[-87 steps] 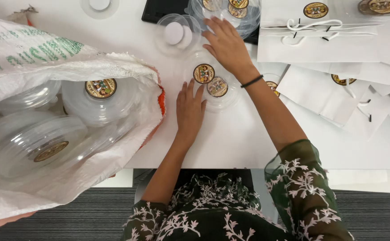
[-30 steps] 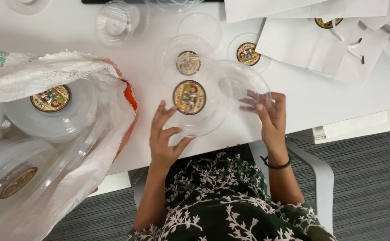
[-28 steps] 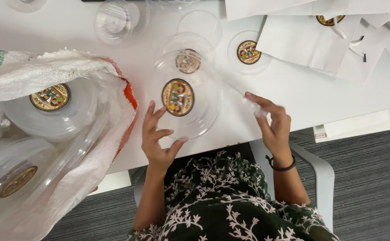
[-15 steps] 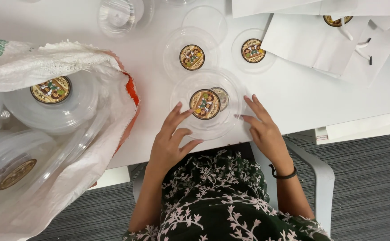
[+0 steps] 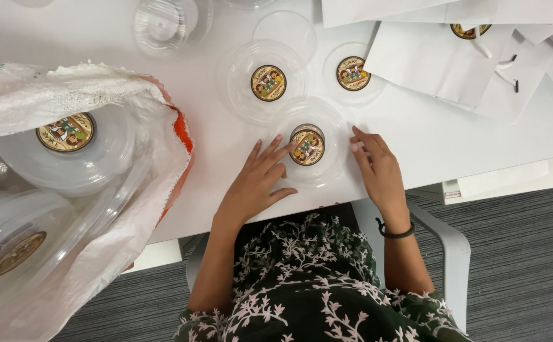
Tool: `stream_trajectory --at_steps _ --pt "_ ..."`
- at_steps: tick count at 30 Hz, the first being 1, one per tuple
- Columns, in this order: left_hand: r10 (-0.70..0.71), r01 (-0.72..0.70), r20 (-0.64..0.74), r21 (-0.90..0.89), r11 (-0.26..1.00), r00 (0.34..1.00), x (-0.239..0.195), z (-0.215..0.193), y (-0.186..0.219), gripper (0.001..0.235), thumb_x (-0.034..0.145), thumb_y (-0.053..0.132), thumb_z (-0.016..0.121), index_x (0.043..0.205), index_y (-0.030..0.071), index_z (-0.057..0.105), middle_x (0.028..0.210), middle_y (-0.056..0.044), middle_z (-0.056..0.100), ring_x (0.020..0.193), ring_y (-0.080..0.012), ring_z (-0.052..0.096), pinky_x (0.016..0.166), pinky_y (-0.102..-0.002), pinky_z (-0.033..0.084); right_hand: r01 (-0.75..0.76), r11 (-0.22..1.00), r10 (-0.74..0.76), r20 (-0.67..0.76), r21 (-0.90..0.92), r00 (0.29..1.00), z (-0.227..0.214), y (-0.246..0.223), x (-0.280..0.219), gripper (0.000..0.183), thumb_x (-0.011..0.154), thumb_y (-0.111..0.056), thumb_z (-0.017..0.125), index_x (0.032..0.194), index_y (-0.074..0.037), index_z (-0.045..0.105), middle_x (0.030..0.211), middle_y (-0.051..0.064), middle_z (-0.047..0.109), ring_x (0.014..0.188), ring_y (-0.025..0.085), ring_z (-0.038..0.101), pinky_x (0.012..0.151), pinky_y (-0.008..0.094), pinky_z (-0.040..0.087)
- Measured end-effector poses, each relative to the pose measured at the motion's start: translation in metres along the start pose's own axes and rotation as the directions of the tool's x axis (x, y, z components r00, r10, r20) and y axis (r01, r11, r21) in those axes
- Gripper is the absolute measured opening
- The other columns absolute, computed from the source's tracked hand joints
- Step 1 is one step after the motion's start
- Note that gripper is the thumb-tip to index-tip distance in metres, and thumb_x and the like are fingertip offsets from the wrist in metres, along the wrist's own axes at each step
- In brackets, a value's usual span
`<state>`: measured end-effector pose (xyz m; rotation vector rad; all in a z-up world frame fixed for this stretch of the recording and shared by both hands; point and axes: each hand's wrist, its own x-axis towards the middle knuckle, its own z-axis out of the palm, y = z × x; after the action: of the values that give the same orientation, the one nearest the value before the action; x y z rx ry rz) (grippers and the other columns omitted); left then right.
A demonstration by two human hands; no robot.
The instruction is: The person organizes and packs plastic takeout containers and labeled container lids on a table next to paper delivery bags.
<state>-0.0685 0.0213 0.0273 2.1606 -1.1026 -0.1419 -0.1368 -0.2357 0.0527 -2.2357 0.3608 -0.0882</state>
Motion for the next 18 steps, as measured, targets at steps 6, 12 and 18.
stream_trajectory --at_steps 6,12,18 --pt "-0.172 0.138 -0.199 -0.172 0.975 0.965 0.008 0.022 0.003 0.015 0.098 0.008 0.061 0.112 0.004 0.061 0.164 -0.017 0.033 0.156 -0.0374 0.021 0.126 -0.053 0.027 0.05 0.978 -0.065 -0.065 -0.205 0.996 0.014 0.0 0.005 0.031 0.098 -0.019 0.067 0.125 -0.005 0.07 0.097 0.007 0.067 0.074 0.018 0.061 0.069 0.034 0.053" --pt "-0.444 0.307 -0.403 -0.36 0.881 0.801 0.013 0.047 0.004 0.054 0.104 -0.006 0.044 0.157 0.005 0.038 0.166 -0.02 0.032 0.153 -0.0379 0.032 0.123 -0.048 0.034 0.064 0.963 -0.092 -0.096 -0.261 0.991 0.02 0.0 0.007 0.024 0.095 -0.019 0.071 0.112 -0.003 0.071 0.092 0.005 0.066 0.073 0.02 0.059 0.065 0.036 0.052" --pt "-0.495 0.354 -0.46 -0.361 0.863 0.737 0.016 0.048 0.0 0.052 0.102 0.003 0.058 0.152 0.01 0.047 0.15 -0.014 0.054 0.132 -0.031 0.059 0.108 -0.038 0.051 0.026 0.941 -0.076 -0.135 -0.337 0.988 0.028 0.005 0.005 0.023 0.096 -0.022 0.07 0.103 -0.001 0.065 0.09 0.007 0.064 0.074 0.022 0.06 0.066 0.039 0.051"
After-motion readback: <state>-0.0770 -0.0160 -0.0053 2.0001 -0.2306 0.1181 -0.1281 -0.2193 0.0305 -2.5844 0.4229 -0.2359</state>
